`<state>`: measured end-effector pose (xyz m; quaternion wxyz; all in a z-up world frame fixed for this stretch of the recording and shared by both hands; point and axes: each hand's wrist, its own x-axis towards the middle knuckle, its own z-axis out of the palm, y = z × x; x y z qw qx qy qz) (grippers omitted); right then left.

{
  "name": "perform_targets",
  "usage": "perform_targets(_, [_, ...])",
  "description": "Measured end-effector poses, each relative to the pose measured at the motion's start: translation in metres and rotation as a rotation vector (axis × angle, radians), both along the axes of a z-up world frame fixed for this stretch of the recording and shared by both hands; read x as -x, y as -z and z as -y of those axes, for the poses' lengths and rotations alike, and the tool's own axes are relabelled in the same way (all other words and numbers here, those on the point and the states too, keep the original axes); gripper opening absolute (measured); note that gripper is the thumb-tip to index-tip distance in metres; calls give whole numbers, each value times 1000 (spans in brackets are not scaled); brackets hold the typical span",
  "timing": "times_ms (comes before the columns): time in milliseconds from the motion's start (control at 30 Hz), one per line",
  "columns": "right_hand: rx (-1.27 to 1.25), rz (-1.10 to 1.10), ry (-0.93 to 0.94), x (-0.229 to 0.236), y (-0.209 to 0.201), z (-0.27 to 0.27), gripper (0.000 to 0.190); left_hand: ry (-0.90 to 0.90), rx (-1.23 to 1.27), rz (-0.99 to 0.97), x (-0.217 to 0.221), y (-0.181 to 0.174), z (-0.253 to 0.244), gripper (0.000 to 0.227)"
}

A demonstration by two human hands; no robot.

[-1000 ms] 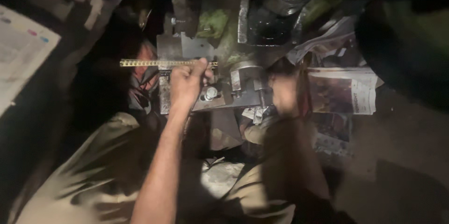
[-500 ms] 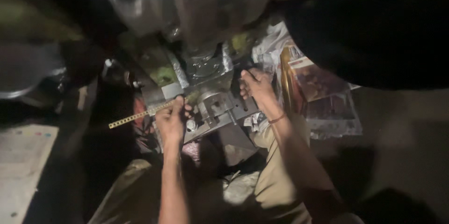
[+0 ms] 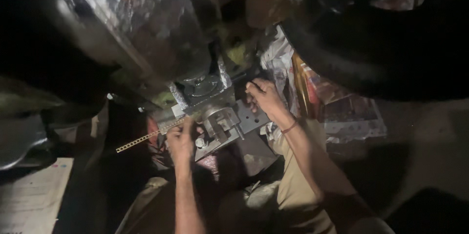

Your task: The person feeds a metal strip into a punch press machine and activates the mechanism by hand to stamp individual metal pieces.

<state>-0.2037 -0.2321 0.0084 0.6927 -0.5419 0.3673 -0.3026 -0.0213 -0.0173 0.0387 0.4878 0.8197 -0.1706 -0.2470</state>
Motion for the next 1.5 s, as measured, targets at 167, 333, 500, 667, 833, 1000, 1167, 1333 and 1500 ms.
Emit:
perform_targets(167, [2, -1, -28, 3, -6, 2, 22, 108, 265, -5, -7, 20, 5, 27])
perform_targets(333, [-7, -6, -48, 1, -9, 5, 21, 112, 247, -1, -8, 27, 5, 28])
perform_targets(500, [-1, -24, -48, 1, -12, 4, 21, 156, 234, -4, -22, 47, 3, 19])
perform_targets(667, [66, -15, -46, -1, -6, 2, 19, -20, 476, -344, -20, 58, 8, 23])
perform_targets(833, [38, -15, -59, -1, 0, 7, 17, 1, 455, -238, -12, 40, 5, 25])
perform_targets(1000, [-35, 10, -65, -2, 0, 7, 15, -3, 386, -217, -8, 32, 4, 29])
perform_targets(1167, [4, -52, -107, 0, -12, 6, 16, 7, 403, -208, -12, 38, 3, 25])
perform_targets(1333, [-15, -48, -104, -3, -15, 5, 15, -5, 511, -306, -14, 40, 7, 18])
perform_targets(1500, [60, -38, -87, -9, -8, 1, 17, -61, 418, -306, -10, 25, 2, 27])
